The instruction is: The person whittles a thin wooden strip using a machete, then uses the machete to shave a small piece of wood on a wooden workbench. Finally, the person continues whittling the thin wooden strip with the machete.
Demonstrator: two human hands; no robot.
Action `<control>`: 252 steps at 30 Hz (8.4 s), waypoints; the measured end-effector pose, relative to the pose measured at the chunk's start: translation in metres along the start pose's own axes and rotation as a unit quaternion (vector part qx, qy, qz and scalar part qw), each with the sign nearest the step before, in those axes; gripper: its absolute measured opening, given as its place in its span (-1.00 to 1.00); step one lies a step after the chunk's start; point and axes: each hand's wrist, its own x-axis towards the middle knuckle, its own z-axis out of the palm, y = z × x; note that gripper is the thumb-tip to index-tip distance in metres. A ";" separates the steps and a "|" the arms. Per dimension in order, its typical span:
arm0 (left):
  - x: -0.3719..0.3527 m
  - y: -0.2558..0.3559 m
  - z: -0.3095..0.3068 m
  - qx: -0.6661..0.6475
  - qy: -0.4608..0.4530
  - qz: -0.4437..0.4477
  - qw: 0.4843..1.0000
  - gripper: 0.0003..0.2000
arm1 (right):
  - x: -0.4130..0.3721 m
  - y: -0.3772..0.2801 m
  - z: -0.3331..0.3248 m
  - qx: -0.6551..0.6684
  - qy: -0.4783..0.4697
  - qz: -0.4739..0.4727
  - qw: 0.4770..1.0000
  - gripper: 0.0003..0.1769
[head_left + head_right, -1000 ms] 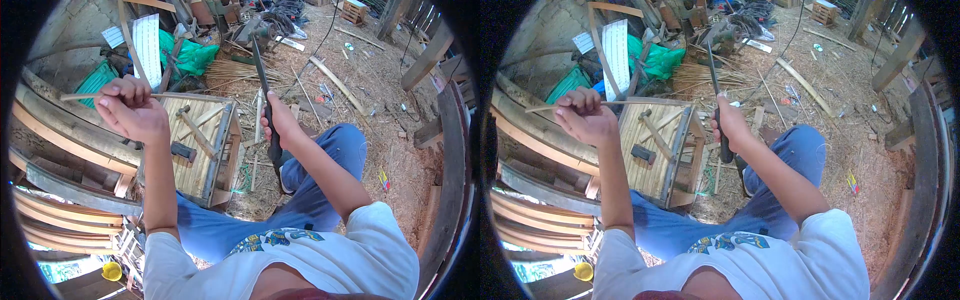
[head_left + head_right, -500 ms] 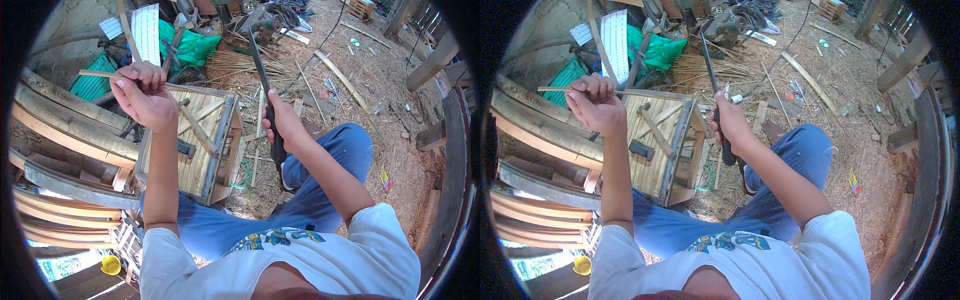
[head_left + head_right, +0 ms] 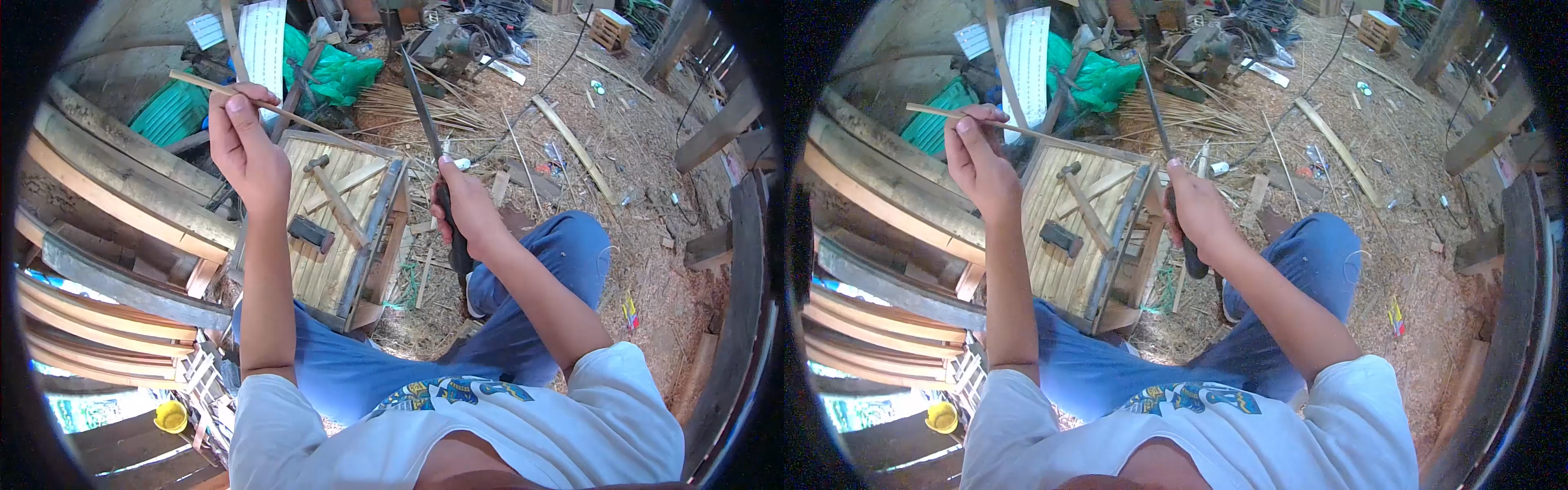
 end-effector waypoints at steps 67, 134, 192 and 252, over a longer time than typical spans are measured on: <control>-0.045 0.150 -0.076 0.176 0.020 -0.071 0.982 -0.86 | -0.092 -0.052 0.109 -0.204 -0.229 -0.312 0.899 -0.49; -0.067 0.156 -0.083 0.217 0.013 -0.078 0.973 -0.85 | -0.095 -0.033 0.106 -0.272 -0.202 -0.360 0.869 -0.61; -0.058 0.144 -0.083 0.177 0.049 -0.074 0.980 -0.84 | -0.088 -0.032 0.108 -0.257 -0.207 -0.308 0.892 -0.57; -0.053 0.117 -0.083 0.096 0.024 -0.038 0.994 -0.84 | -0.061 -0.011 0.100 -0.244 -0.172 -0.305 0.904 -0.61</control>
